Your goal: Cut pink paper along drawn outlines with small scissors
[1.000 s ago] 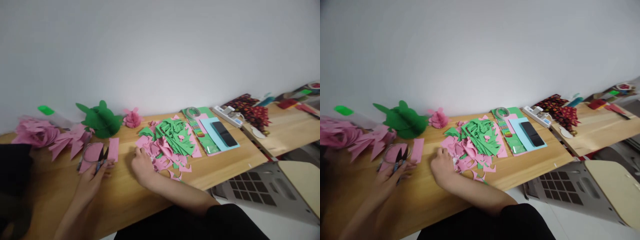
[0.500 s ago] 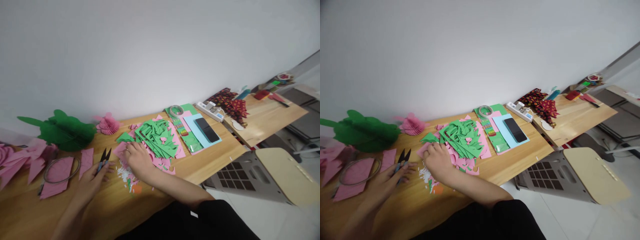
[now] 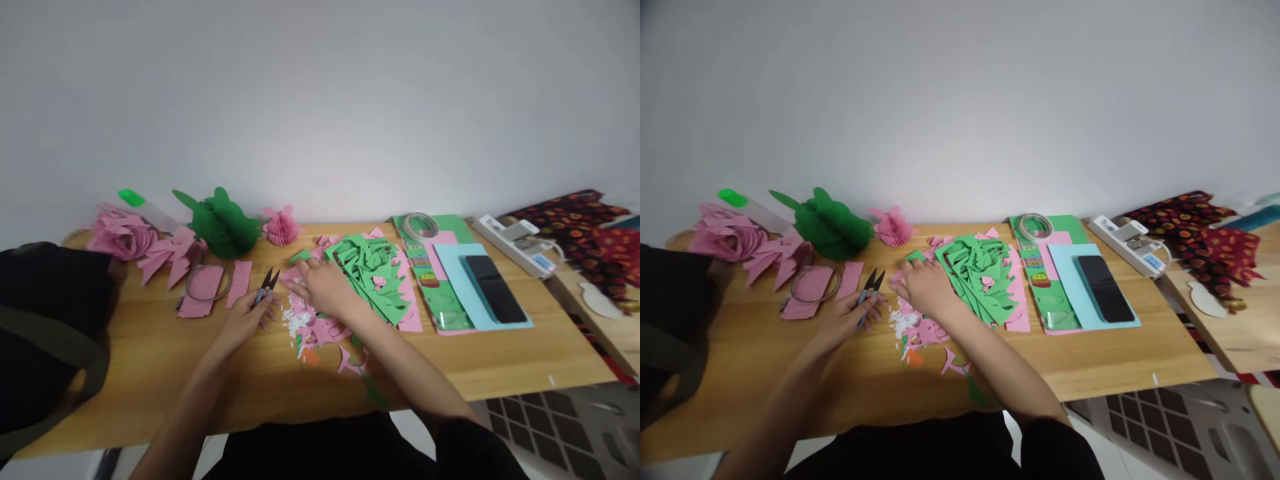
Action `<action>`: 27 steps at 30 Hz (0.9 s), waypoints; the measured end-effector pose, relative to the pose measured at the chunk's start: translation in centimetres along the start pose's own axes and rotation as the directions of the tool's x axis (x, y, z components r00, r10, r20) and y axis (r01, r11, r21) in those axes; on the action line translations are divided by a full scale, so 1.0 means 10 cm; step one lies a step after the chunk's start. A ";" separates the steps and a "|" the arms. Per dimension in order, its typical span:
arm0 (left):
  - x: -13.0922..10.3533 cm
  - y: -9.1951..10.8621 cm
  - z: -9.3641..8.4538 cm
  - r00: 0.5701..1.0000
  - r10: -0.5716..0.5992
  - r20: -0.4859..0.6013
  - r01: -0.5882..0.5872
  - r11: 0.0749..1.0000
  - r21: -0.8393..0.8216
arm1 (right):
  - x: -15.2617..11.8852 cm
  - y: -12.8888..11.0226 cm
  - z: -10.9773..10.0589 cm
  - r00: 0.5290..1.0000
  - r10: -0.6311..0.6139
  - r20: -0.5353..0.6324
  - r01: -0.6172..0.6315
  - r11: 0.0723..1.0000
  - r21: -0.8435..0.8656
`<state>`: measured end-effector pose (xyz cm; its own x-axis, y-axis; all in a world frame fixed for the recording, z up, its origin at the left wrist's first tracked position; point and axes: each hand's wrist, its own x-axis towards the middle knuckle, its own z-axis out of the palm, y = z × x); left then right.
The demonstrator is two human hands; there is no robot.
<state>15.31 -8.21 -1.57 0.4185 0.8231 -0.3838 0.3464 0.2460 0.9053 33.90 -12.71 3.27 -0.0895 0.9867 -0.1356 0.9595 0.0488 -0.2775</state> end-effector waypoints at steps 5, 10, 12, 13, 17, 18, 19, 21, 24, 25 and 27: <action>0.00 -0.02 -0.03 1.000 -0.012 -0.002 0.012 0.999 -0.036 | 0.07 0.23 -0.16 0.978 -0.180 0.109 0.172 0.982 0.079; 0.02 -0.08 -0.04 1.000 -0.021 0.006 0.021 0.998 -0.061 | 0.18 0.33 -0.13 0.988 -0.149 0.037 0.138 0.970 0.199; 0.01 -0.09 -0.06 1.000 -0.021 0.009 0.022 0.997 -0.068 | 0.22 0.32 -0.15 0.993 -0.114 -0.007 0.110 0.946 0.305; 0.00 -0.10 -0.06 1.000 -0.022 0.011 0.022 0.997 -0.071 | 0.23 0.31 -0.16 0.994 -0.105 -0.016 0.104 0.931 0.349; -0.02 -0.10 -0.09 0.999 -0.031 0.010 0.032 0.996 -0.084 | 0.28 0.23 -0.19 0.993 -0.086 0.078 0.068 0.977 0.203; -0.02 -0.10 -0.09 0.999 -0.034 0.010 0.035 0.996 -0.088 | 0.29 0.21 -0.17 0.994 -0.053 0.093 0.043 0.993 0.113; -0.02 -0.10 -0.09 0.999 -0.038 0.011 0.039 0.995 -0.091 | 0.29 0.19 -0.15 0.996 -0.014 0.086 0.012 1.000 0.023; -0.02 -0.10 -0.08 0.999 -0.046 0.014 0.047 0.994 -0.099 | 0.30 0.16 -0.09 0.998 0.048 0.027 -0.044 0.993 -0.106; -0.02 -0.09 -0.08 0.998 -0.060 0.017 0.061 0.992 -0.112 | 0.30 0.15 0.02 0.998 0.059 -0.013 -0.060 0.973 -0.222; -0.03 -0.08 -0.08 0.998 -0.063 0.020 0.065 0.991 -0.117 | 0.29 0.15 0.06 0.999 0.053 -0.009 -0.054 0.969 -0.241; -0.03 -0.06 -0.07 0.997 -0.068 0.025 0.070 0.990 -0.125 | 0.27 0.15 0.16 0.999 0.041 0.003 -0.039 0.966 -0.255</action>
<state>14.33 -8.25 -1.87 0.4150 0.7915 -0.4486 0.2671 0.3654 0.8917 34.66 -10.22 0.99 -0.0509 0.9874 -0.1502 0.9986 0.0484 -0.0202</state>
